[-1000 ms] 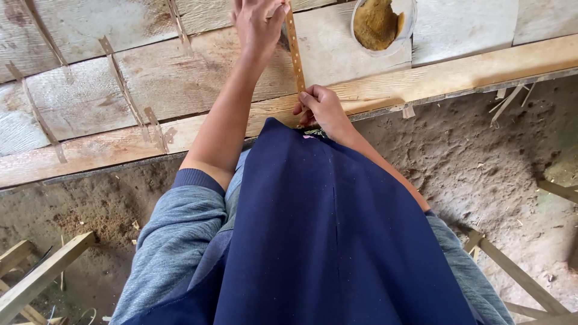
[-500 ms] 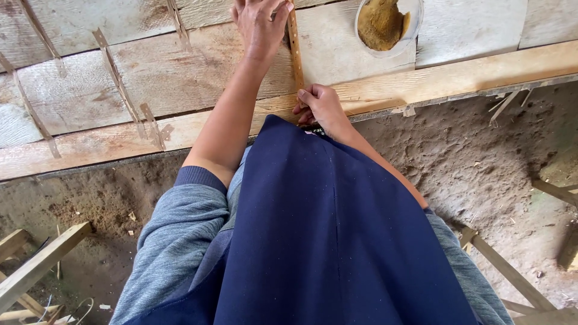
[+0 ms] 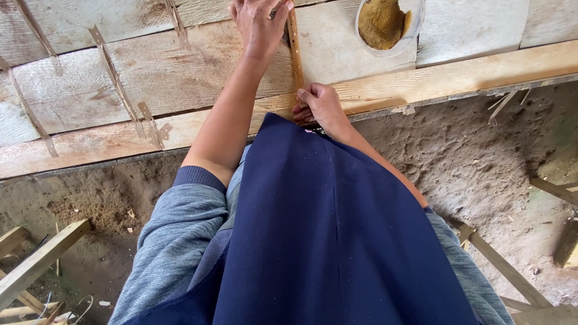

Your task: The person applies a brown paste from a plastic container onto a wooden surface using their fingers. They spread the paste into the gaps between wooden planks and smooth it with their hands. A coiled wooden strip is also handled and placed on the surface.

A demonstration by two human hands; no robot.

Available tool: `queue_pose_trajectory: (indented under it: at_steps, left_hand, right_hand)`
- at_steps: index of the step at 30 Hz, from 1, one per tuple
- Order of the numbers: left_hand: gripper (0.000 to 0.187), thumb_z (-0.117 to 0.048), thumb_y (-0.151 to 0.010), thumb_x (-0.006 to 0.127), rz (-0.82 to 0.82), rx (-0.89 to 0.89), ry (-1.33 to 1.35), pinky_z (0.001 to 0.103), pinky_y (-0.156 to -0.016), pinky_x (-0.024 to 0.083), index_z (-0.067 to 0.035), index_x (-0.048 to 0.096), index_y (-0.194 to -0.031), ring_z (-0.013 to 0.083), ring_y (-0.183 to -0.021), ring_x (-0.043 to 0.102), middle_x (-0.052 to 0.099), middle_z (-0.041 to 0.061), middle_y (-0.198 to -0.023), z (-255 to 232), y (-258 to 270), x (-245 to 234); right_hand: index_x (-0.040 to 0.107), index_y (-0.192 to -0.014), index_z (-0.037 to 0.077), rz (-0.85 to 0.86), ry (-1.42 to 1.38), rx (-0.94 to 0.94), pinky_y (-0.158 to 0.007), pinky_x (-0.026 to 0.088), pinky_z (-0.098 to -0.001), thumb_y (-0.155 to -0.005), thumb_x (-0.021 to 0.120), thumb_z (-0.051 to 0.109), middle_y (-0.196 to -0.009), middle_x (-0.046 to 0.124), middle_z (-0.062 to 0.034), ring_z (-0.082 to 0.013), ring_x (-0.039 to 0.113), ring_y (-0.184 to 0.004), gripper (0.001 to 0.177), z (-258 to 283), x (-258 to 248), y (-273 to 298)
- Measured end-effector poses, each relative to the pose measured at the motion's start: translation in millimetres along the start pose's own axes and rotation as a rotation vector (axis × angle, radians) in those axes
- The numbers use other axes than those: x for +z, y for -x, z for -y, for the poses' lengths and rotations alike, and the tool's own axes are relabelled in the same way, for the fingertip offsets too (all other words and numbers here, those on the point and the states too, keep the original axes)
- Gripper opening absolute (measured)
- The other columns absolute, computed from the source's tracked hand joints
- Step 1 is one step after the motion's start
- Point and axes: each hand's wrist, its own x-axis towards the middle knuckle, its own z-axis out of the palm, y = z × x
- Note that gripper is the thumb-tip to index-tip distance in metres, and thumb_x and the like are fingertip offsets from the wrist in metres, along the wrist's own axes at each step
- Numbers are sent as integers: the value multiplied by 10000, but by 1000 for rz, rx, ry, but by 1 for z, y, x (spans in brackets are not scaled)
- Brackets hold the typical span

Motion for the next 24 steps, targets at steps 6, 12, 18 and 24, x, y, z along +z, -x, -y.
queue_pose_trajectory:
  at_steps: [6, 12, 18, 24]
  left_hand:
    - [173, -488, -832, 781, -14, 14, 1, 423, -821, 348, -320, 815, -855, 240, -1038, 546, 715, -86, -1077, 4, 1, 3]
    - [160, -493, -843, 786, -40, 62, -41, 421, -808, 341, -341, 827, -869, 227, -1049, 528, 676, -100, -1116, 14, 7, 15]
    - [308, -485, -882, 833, 98, -37, -71, 426, -895, 361, -318, 741, -1123, 260, -1216, 492, 576, -21, -1358, 6, 2, 7]
    - [536, -591, -906, 702, 194, -220, 46, 451, -1061, 335, -284, 651, -1342, 240, -1360, 462, 594, -20, -1455, 14, 4, 10]
  right_hand:
    - [598, -915, 59, 11, -22, -13, -522, 622, -317, -1038, 573, 177, -794, 754, -166, -253, 755, -624, 172, -6, 0, -5]
    - [601, -912, 39, 4, -29, -18, -512, 633, -338, -1034, 568, 171, -777, 746, -176, -267, 750, -608, 183, -4, 1, -3]
    - [587, -886, 50, -1, -43, -18, -496, 621, -330, -1036, 578, 174, -764, 745, -176, -263, 748, -599, 195, -8, 1, -6]
    - [603, -875, 54, -17, -23, -26, -483, 605, -309, -1026, 580, 184, -763, 749, -159, -249, 752, -599, 201, -4, 4, -1]
